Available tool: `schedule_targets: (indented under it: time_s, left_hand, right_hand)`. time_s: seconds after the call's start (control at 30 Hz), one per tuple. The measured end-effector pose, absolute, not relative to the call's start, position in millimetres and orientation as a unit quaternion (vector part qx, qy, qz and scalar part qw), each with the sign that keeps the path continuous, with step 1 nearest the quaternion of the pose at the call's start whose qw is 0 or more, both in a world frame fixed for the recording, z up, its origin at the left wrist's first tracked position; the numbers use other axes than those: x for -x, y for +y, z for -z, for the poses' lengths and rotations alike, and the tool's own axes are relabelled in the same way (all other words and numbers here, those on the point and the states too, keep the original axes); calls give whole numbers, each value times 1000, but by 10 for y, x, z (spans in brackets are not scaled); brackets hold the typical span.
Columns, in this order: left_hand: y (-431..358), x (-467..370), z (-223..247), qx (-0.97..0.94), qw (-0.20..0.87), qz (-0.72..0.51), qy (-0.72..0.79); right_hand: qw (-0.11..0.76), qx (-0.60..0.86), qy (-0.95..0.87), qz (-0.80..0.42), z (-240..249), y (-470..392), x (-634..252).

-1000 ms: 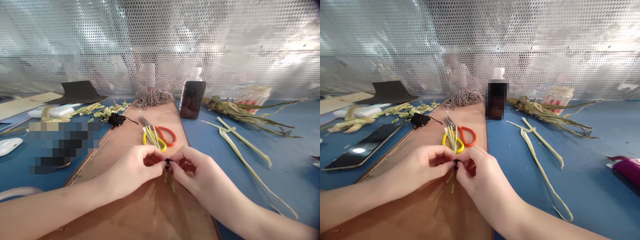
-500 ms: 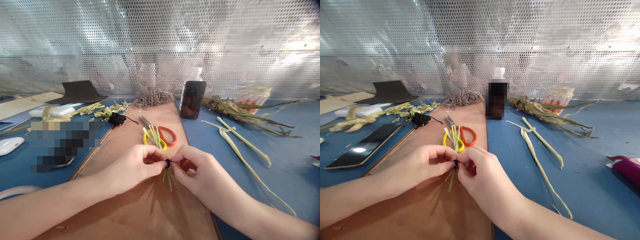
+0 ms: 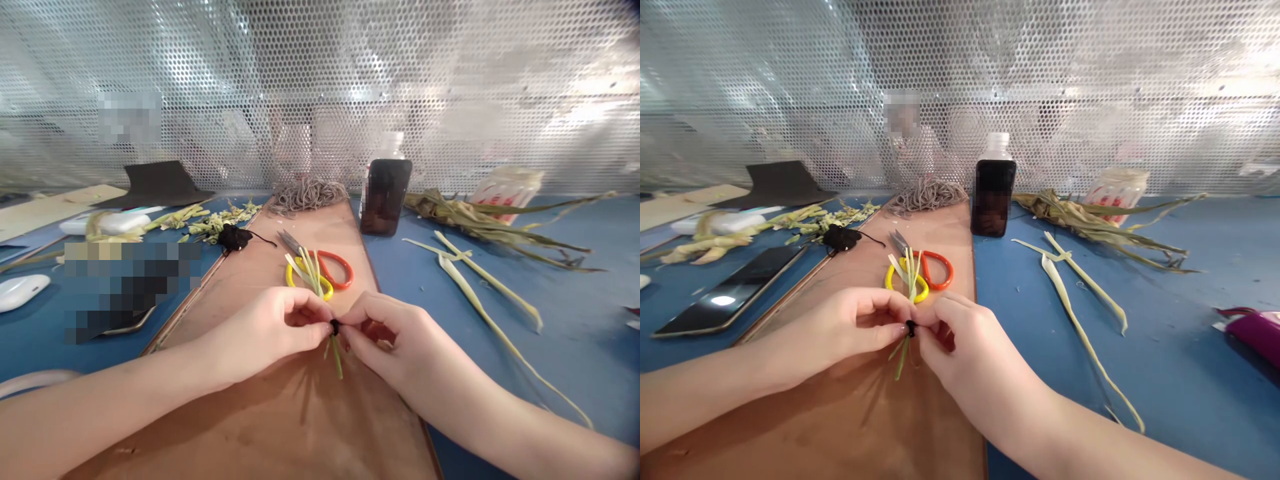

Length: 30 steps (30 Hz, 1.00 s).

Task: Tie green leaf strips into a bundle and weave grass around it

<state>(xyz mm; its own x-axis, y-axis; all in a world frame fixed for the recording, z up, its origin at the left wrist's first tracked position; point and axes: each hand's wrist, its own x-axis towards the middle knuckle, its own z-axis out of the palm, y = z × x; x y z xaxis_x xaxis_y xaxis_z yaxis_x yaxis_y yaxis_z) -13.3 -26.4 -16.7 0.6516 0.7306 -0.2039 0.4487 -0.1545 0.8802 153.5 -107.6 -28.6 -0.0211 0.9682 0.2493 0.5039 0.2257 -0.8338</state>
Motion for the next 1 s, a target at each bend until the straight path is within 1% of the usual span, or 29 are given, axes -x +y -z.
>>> schedule_targets:
  time_s: [0.33,0.47,0.57,0.7,0.77,1.0]
  left_hand:
    - [-287,124,148,-770,495,-145,375]
    - [-312,135,167,-796,472,-182,332]
    - [-333,153,151,-833,412,-215,300]
    - [-352,174,70,-902,289,-205,247]
    - [-351,189,40,-922,247,-200,222]
    - [-289,272,91,-950,186,-193,161]
  right_hand:
    - [400,561,-654,-314,267,-1094,-1541]
    - [400,558,-643,-339,243,-1087,-1553]
    - [396,567,-632,-349,225,-1087,-1562]
    - [392,574,-623,-359,220,-1089,-1567]
    - [389,572,-623,-365,225,-1089,-1570]
    - [403,556,-620,-379,221,-1085,-1578]
